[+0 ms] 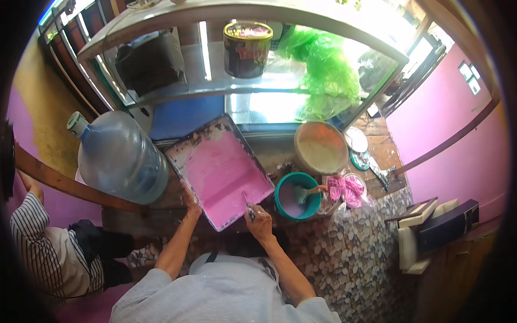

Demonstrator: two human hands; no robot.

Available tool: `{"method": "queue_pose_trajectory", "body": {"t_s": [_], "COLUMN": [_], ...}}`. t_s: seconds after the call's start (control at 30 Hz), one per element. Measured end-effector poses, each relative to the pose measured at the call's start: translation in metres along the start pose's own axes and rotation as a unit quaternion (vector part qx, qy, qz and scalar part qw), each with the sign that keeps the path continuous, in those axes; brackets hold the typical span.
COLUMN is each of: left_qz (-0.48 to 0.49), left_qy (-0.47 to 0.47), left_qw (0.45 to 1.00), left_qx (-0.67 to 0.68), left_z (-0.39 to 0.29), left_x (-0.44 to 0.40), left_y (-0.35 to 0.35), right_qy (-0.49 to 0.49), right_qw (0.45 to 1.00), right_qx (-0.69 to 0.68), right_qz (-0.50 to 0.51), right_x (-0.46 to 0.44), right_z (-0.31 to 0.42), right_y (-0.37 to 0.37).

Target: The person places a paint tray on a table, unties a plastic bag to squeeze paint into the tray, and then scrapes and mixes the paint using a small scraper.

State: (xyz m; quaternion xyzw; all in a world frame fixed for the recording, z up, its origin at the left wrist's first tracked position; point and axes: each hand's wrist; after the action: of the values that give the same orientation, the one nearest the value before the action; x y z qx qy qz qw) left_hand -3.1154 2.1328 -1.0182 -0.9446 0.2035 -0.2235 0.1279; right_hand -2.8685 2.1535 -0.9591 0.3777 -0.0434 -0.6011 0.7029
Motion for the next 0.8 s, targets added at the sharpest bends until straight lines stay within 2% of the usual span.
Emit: {"method": "queue_pose_trajectory", "body": {"t_s": [0.07, 0.17, 0.2, 0.27, 0.37, 0.4, 0.5, 0.57, 0.6, 0.63, 0.67, 0.7, 0.73, 0.77, 0.8], "left_qz": [0.044, 0.035, 0.037, 0.078, 0.05, 0.051, 0.024, 0.012, 0.066, 0.01, -0.025, -0.019, -0.015, -0.013, -0.008], "left_qy": [-0.025, -0.087, -0.086, -0.041, -0.025, -0.022, -0.036, -0.036, -0.032, -0.035, 0.008, -0.03, -0.031, -0.161, -0.22], "left_qw": [0.999, 0.992, 0.992, 0.996, 0.998, 0.998, 0.998, 0.997, 0.996, 0.999, 1.0, 0.999, 0.999, 0.982, 0.965], "left_qx": [-0.011, -0.078, -0.079, 0.02, -0.023, -0.025, -0.055, -0.066, -0.056, -0.027, -0.009, -0.041, -0.011, -0.098, -0.145], "left_z": [0.012, 0.031, 0.027, 0.016, 0.011, 0.031, 0.015, -0.006, 0.005, 0.004, 0.001, 0.014, 0.022, 0.048, 0.053], "left_x": [-0.01, -0.024, -0.018, -0.013, -0.011, -0.026, -0.011, 0.008, -0.003, 0.002, 0.003, -0.009, -0.016, -0.041, -0.039], "left_y": [0.013, 0.024, 0.022, 0.013, 0.013, 0.023, 0.012, -0.002, 0.005, -0.001, -0.002, 0.005, 0.008, 0.017, 0.024], "right_qy": [0.015, 0.001, 0.0, 0.006, 0.001, -0.002, 0.015, -0.012, 0.014, 0.034, 0.036, 0.028, 0.031, -0.033, -0.043], "right_qw": [1.0, 0.998, 0.998, 0.997, 1.0, 1.0, 0.999, 0.999, 0.999, 0.999, 0.999, 1.0, 0.999, 0.998, 0.998], "right_qx": [0.014, 0.056, 0.057, 0.049, 0.004, 0.006, 0.032, -0.036, -0.022, -0.008, 0.018, 0.0, -0.018, -0.047, -0.052], "right_qz": [-0.004, -0.017, -0.018, 0.053, -0.011, -0.01, -0.009, -0.005, -0.021, -0.031, -0.016, -0.009, -0.004, 0.008, -0.004], "right_x": [-0.001, -0.006, -0.003, -0.004, -0.007, -0.006, -0.006, -0.006, -0.007, -0.01, -0.011, -0.008, -0.008, -0.013, -0.011], "right_z": [-0.006, -0.004, -0.005, -0.009, -0.009, -0.008, -0.009, -0.011, -0.013, -0.018, -0.016, -0.021, -0.021, -0.005, -0.016], "right_y": [0.0, 0.004, 0.005, 0.003, 0.005, 0.005, 0.002, 0.003, 0.003, 0.0, 0.003, -0.001, 0.0, 0.007, 0.003]}}
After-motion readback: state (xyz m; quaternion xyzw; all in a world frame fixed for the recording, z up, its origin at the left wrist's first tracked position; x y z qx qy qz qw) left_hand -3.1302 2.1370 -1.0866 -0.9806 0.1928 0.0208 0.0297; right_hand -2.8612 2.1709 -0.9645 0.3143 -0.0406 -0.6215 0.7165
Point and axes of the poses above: each hand's wrist, its own x-axis away from the middle knuckle, its own y-axis out of the back of the hand, z = x × y, and after that the axes turned 6 degrees about -z, right-handed
